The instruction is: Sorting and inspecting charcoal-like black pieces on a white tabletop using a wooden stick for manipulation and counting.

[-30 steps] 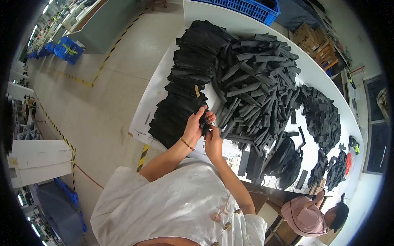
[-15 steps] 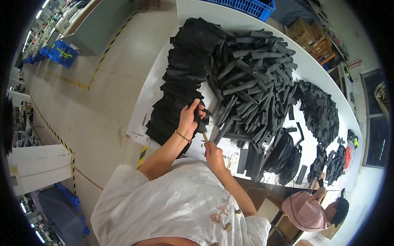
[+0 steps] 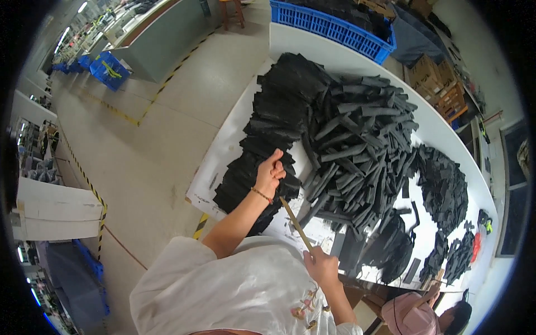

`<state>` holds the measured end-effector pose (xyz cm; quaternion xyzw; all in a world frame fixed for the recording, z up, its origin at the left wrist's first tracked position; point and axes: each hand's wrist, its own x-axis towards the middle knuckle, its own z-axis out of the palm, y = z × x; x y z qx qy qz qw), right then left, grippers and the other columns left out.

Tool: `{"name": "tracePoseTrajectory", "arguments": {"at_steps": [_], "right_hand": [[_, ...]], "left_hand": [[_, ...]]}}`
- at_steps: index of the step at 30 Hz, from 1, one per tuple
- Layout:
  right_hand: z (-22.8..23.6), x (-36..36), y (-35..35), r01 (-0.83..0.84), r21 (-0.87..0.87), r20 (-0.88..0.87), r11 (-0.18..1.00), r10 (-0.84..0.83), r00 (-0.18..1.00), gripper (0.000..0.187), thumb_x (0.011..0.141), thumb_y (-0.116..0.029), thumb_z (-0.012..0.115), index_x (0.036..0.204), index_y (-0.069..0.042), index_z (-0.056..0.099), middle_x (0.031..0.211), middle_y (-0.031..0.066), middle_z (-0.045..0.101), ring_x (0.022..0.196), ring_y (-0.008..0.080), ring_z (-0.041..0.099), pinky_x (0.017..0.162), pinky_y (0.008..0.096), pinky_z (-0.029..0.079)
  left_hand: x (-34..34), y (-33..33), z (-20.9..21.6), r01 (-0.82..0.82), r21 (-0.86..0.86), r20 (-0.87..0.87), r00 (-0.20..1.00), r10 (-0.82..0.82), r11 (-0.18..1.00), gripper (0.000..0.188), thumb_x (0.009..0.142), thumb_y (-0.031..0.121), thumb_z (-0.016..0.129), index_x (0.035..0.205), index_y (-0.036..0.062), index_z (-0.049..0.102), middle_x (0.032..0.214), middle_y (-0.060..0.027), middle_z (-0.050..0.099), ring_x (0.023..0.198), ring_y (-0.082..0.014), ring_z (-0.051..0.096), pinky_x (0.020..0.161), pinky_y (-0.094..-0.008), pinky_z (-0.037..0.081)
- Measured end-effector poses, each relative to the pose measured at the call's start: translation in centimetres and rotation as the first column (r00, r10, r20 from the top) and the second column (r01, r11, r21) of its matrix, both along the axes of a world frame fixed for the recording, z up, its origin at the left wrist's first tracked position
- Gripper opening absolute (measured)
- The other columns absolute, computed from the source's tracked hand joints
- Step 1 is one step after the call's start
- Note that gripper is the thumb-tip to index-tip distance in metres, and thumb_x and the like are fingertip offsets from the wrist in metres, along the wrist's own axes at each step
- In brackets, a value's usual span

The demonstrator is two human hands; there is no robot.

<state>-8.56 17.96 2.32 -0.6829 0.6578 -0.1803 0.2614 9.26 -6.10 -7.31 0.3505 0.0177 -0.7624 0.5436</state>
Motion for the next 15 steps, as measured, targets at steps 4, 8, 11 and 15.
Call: {"name": "tracePoseTrajectory", "arguments": {"at_steps": [4, 8, 11, 15], "right_hand": [[-0.4, -1.2, 0.6, 0.06, -0.031, 0.032, 0.998, -0.059, 0.998, 0.019, 0.078, -0.014, 0.07, 0.074, -0.002, 0.056, 0.05, 0.0142, 0.054, 0.049, 0.0327, 0.06, 0.044, 0.038, 0.045], [-0.6, -1.2, 0.7, 0.038, 0.179, 0.211, 0.983, -0.076, 0.974, 0.022, 0.078, -0.016, 0.071, 0.071, 0.0, 0.058, 0.052, 0.0161, 0.052, 0.042, 0.0295, 0.048, 0.045, 0.0346, 0.043], [-1.1, -2.7, 1.8, 0.052, 0.247, 0.215, 0.967, -0.108, 0.971, 0.023, 0.079, -0.017, 0.07, 0.07, 0.001, 0.058, 0.052, 0.0165, 0.052, 0.042, 0.0269, 0.041, 0.046, 0.0344, 0.042], [-1.0, -1.2, -1.5, 0.202, -0.076, 0.173, 0.976, -0.187, 0.967, 0.02, 0.084, -0.012, 0.066, 0.071, -0.002, 0.055, 0.05, 0.0111, 0.051, 0.04, 0.0196, 0.053, 0.041, 0.0311, 0.04]], "left_hand": [[0.4, 1.2, -0.5, 0.028, 0.002, -0.245, 0.969, -0.026, 1.0, 0.015, 0.088, 0.019, 0.065, 0.085, 0.0073, 0.056, 0.05, 0.0045, 0.044, 0.039, -0.0029, 0.034, 0.04, -0.0191, 0.026], [0.8, 0.4, 0.0, 0.098, -0.038, -0.333, 0.937, -0.105, 0.994, 0.015, 0.088, 0.019, 0.065, 0.083, 0.0081, 0.055, 0.054, 0.0045, 0.047, 0.038, -0.0021, 0.034, 0.041, -0.0179, 0.026], [0.8, 0.3, 1.2, 0.104, -0.067, -0.269, 0.956, -0.119, 0.992, 0.015, 0.088, 0.019, 0.065, 0.083, 0.0083, 0.055, 0.054, 0.0051, 0.046, 0.039, -0.0014, 0.034, 0.041, -0.0176, 0.026], [-0.3, 0.0, 2.8, 0.078, -0.031, -0.319, 0.944, -0.084, 0.996, 0.014, 0.088, 0.017, 0.064, 0.083, 0.0087, 0.054, 0.054, 0.0049, 0.044, 0.04, -0.0016, 0.033, 0.041, -0.017, 0.026]]}}
